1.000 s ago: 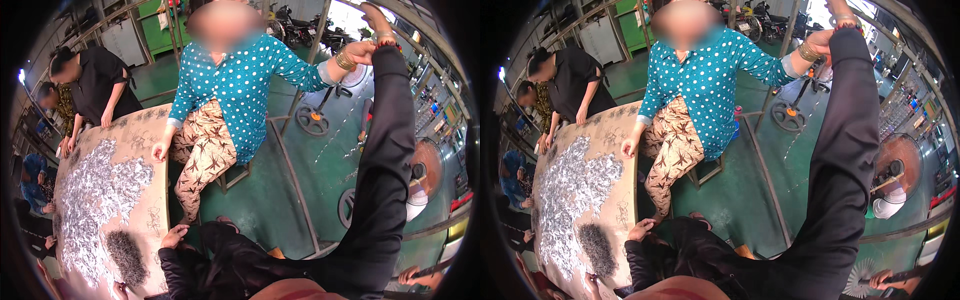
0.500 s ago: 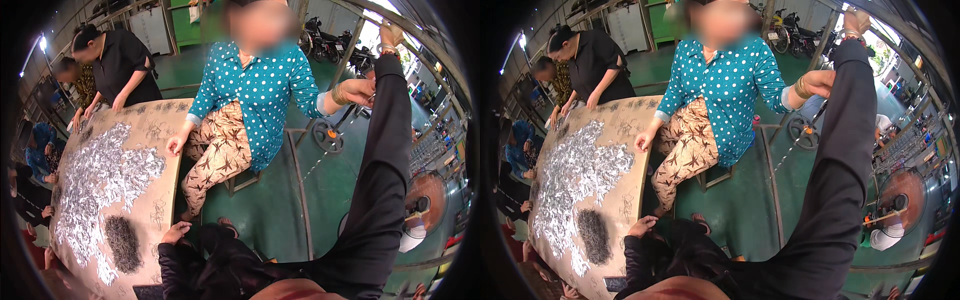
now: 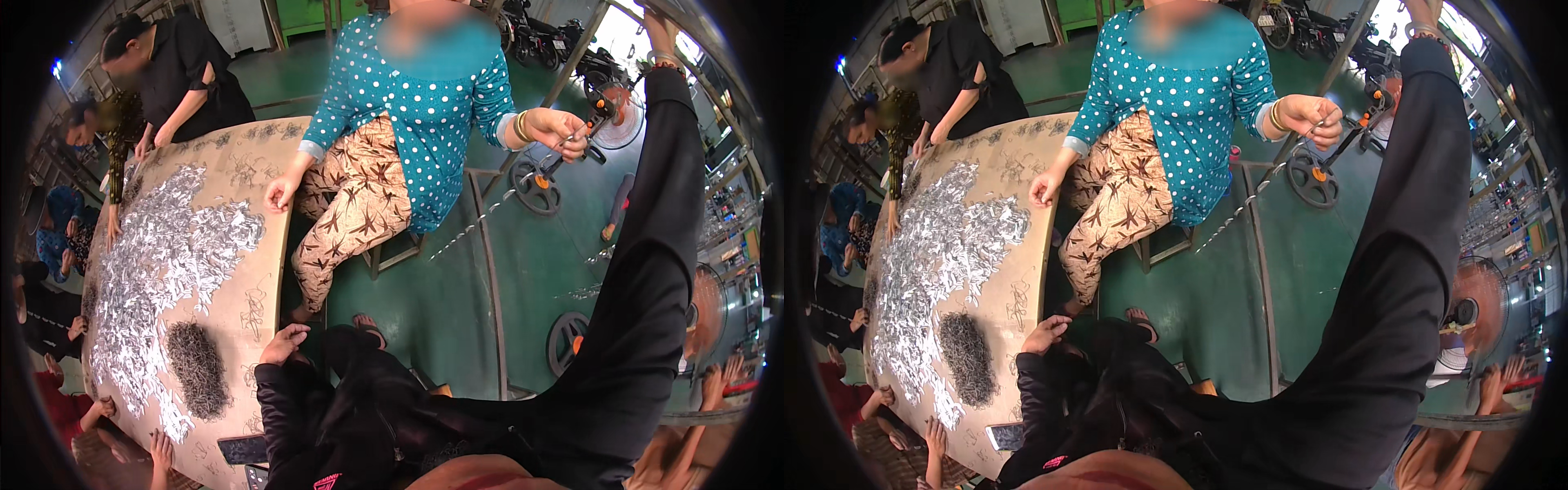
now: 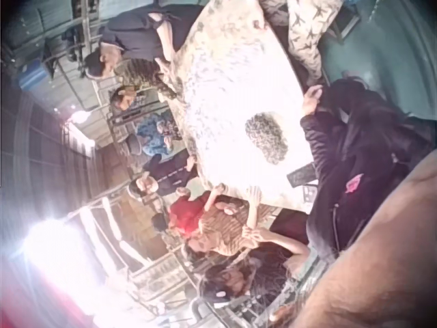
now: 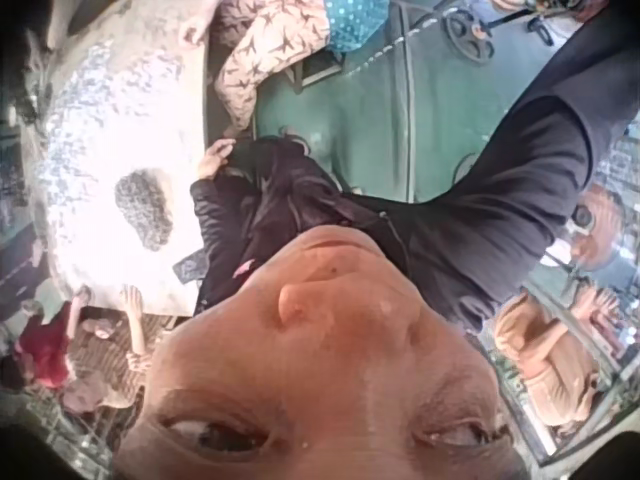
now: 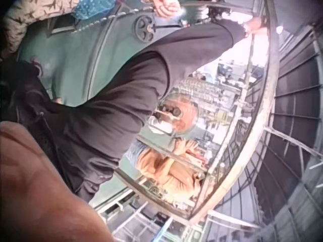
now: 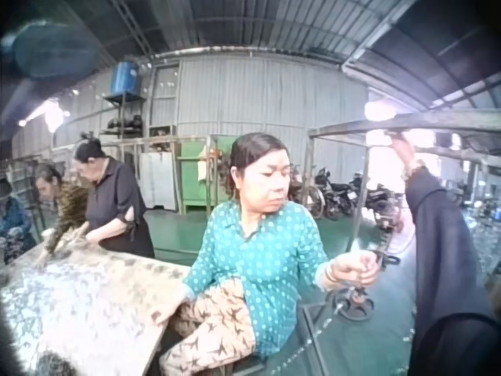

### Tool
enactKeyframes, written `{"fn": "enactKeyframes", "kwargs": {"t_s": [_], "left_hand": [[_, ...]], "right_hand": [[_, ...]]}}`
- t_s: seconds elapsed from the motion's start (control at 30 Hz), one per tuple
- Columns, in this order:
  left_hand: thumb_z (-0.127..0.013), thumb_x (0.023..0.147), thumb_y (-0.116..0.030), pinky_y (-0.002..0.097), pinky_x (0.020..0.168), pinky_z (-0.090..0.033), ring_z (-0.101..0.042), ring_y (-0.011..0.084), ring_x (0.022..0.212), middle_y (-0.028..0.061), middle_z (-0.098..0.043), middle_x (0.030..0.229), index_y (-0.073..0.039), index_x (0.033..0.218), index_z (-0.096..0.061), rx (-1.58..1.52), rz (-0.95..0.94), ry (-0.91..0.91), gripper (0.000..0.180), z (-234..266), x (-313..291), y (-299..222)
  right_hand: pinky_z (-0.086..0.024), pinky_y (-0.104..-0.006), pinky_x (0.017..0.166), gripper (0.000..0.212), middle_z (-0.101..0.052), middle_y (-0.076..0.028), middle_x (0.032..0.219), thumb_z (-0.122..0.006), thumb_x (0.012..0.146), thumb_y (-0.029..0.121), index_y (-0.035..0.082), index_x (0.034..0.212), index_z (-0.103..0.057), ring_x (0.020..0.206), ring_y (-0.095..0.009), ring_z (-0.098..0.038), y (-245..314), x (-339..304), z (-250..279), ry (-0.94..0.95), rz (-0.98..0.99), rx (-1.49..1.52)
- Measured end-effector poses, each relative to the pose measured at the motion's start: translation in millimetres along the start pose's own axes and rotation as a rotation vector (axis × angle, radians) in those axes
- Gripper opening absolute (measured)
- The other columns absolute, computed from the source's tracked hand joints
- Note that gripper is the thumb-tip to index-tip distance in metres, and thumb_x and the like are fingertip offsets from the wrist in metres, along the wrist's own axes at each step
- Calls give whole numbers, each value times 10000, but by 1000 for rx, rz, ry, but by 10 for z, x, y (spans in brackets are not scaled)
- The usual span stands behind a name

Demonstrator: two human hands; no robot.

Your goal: The person is assembling small metal hooks by hand at a table, picking pieces from a pile and attaching them to a line.

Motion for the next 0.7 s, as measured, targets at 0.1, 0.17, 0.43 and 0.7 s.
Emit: {"fn": "enactKeyframes", "kwargs": {"t_s": [0.1,0.17,0.43,0.7], "left_hand": [[-569,879,-168,206,641,-364,-400,61,676,-52,-523,819,-119,1078,-591,-4,15,2,207,34,-16,14],[-553,891,-209,267,777,-384,-460,84,887,-47,-528,966,-153,1098,-571,30,41,41,215,86,-16,47],[-581,869,-196,214,646,-373,-406,77,687,-47,-528,841,-109,1102,-588,21,-52,-1,249,53,53,28],[-575,876,-241,213,657,-370,-412,71,719,-60,-525,854,-125,1102,-589,-6,1,17,254,177,-21,168]], "right_hand": [[-431,-379,836,347,-643,-145,957,-578,768,361,90,968,-661,910,-294,-587,60,-119,27,-8,27,26],[-433,-379,828,336,-645,-140,941,-582,769,350,86,961,-661,896,-288,-587,130,-198,-31,-28,26,53],[-438,-377,795,291,-654,-122,878,-600,771,305,70,930,-662,838,-265,-588,185,46,-197,-158,79,176],[-359,-247,597,257,-677,15,826,-624,792,284,117,980,-678,698,-63,-538,747,-365,-39,689,-409,841]]}}
Point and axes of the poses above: each hand's wrist, its own x-axis towards the middle knuckle, its own z-axis out of the back of the hand, y = z × x, the point moved 1 cm from there along x, towards the middle knuckle
